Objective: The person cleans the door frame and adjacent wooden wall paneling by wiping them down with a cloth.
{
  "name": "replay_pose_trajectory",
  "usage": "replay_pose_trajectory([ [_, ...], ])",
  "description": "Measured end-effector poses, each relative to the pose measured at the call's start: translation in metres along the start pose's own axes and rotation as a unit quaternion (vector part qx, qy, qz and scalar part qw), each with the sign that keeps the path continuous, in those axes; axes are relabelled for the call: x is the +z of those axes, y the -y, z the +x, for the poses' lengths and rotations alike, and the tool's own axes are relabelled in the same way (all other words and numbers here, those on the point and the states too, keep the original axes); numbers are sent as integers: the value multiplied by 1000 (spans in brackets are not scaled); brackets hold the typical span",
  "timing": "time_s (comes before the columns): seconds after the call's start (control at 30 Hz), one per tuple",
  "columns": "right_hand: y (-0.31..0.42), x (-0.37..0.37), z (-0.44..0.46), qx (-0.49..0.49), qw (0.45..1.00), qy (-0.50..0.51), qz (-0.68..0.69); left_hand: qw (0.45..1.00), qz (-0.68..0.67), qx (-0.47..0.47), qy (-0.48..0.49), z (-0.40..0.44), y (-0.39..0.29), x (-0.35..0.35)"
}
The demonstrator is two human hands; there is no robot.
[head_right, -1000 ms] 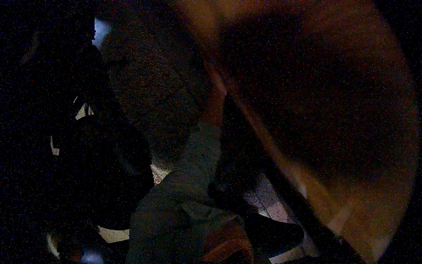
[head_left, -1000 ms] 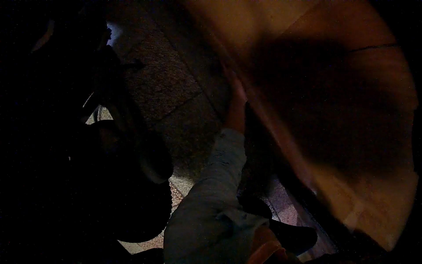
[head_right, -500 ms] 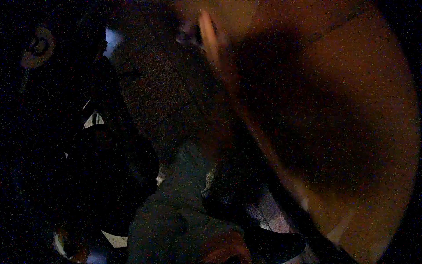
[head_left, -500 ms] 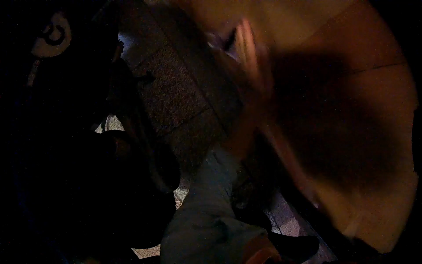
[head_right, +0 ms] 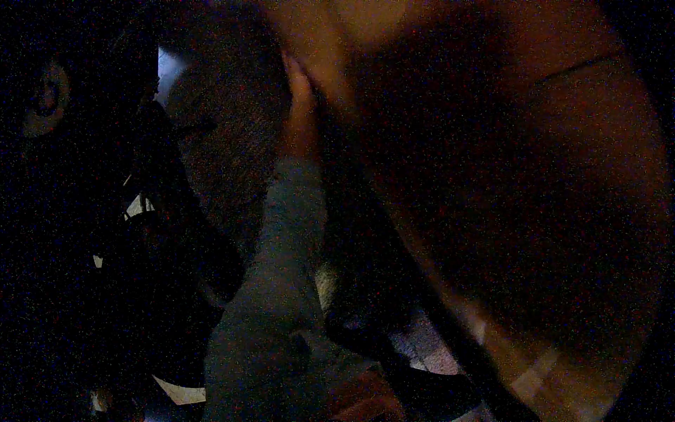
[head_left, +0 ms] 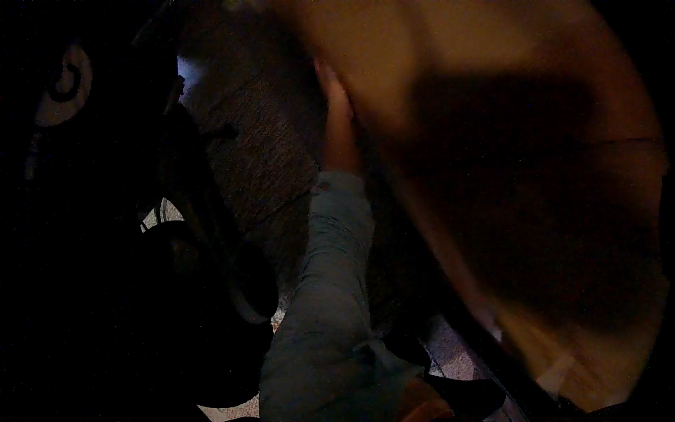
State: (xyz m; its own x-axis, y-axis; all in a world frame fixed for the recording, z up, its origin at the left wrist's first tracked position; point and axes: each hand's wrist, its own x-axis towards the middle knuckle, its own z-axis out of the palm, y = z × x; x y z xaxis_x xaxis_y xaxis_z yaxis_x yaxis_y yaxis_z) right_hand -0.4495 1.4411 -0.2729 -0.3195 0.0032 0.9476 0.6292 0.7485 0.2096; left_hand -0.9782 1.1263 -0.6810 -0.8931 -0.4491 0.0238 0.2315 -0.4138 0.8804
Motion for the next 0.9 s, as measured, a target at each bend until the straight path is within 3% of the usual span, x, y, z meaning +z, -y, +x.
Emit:
replay_pose_trajectory([
  [0.1, -2, -3, -1, -2, 1000, -3, -2, 976, -138, -169, 16, -66, 0, -10],
  [0.2, -3, -5, -2, -6, 1000, -6, -9, 909, -262, -321, 41, -134, -27, -12],
  [0.33, -4, -8, -7, -2, 1000, -10, -10, 883, -292, -362, 59, -164, -41, -3],
  [0.43, -9, -10, -8, 6, 1000, -11, -9, 896, -316, -285, 130, -179, -21, 2],
  [0.47, -12, -11, -9, 7, 1000, -12, -10, 968, -178, -156, 85, -184, -34, 18],
  [0.5, -11, -11, -8, 7, 1000, -9, -9, 999, -35, -21, 35, -185, -51, 31],
  [0.53, -11, -13, -8, 8, 1000, -11, -9, 999, -35, -22, 35, -187, -79, 45],
  [0.57, -13, -14, -9, 10, 1000, -10, -9, 987, 82, 125, 56, -192, -114, 60],
  [0.6, -12, -17, -8, 11, 1000, -8, -9, 941, 195, 267, 76, -197, -135, 64],
  [0.63, -13, -18, -9, 13, 1000, -6, -9, 906, 235, 340, 88, -203, -155, 71],
  [0.77, -22, -21, -10, 29, 1000, 2, -9, 839, 327, 422, 107, -238, -183, 79],
  [0.9, -25, -21, -10, 50, 999, 21, -3, 800, 414, 402, 162, -294, -150, 60],
])
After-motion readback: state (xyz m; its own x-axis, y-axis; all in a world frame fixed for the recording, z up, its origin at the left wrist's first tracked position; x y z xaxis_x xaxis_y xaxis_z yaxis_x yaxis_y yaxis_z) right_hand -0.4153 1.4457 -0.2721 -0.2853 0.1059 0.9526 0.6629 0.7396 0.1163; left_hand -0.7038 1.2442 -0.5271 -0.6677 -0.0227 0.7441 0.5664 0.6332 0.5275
